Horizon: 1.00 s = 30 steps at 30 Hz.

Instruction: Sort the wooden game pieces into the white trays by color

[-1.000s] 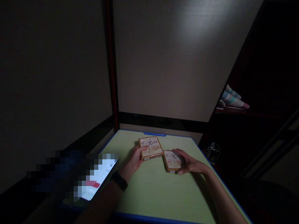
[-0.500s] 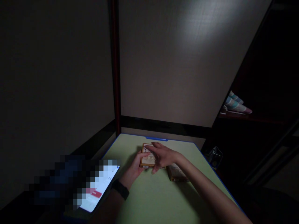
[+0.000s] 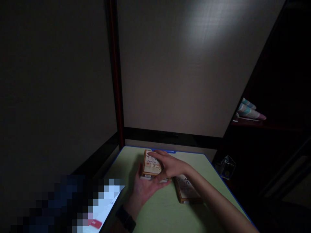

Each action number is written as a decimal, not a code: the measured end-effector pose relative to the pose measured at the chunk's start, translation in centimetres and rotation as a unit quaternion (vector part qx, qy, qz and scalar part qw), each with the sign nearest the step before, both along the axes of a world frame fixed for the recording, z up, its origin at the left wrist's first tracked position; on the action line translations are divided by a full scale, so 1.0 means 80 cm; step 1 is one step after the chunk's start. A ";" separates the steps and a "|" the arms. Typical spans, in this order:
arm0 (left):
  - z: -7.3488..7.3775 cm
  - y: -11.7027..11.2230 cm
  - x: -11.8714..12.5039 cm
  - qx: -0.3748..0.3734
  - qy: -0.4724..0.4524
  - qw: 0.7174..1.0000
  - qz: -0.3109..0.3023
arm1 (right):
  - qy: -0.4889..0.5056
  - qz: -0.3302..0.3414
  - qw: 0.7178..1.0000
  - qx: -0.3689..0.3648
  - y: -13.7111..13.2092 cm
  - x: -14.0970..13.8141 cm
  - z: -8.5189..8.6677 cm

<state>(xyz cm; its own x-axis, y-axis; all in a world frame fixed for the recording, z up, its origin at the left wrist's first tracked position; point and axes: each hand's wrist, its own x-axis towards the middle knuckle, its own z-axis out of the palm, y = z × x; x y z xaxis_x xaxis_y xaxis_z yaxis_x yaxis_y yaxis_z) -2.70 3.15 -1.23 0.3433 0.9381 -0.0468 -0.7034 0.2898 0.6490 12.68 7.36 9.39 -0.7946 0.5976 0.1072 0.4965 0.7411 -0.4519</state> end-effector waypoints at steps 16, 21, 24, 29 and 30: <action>0.003 -0.006 -0.010 -0.033 -0.202 0.975 -0.088 | -0.021 -0.295 0.948 -0.115 0.105 0.230 -0.095; 0.001 -0.004 -0.010 -0.032 -0.211 0.973 -0.085 | -0.029 -0.301 0.944 -0.133 0.103 0.253 -0.115; 0.000 -0.002 -0.012 -0.029 -0.211 0.974 -0.080 | 0.030 -0.293 0.946 -0.135 0.101 0.250 -0.104; -0.005 0.004 -0.016 -0.001 -0.220 0.973 -0.071 | 0.123 -0.284 0.951 -0.020 0.082 0.165 -0.064; -0.007 0.006 -0.016 0.008 -0.224 0.972 -0.067 | 0.153 -0.283 0.947 0.018 0.072 0.133 -0.057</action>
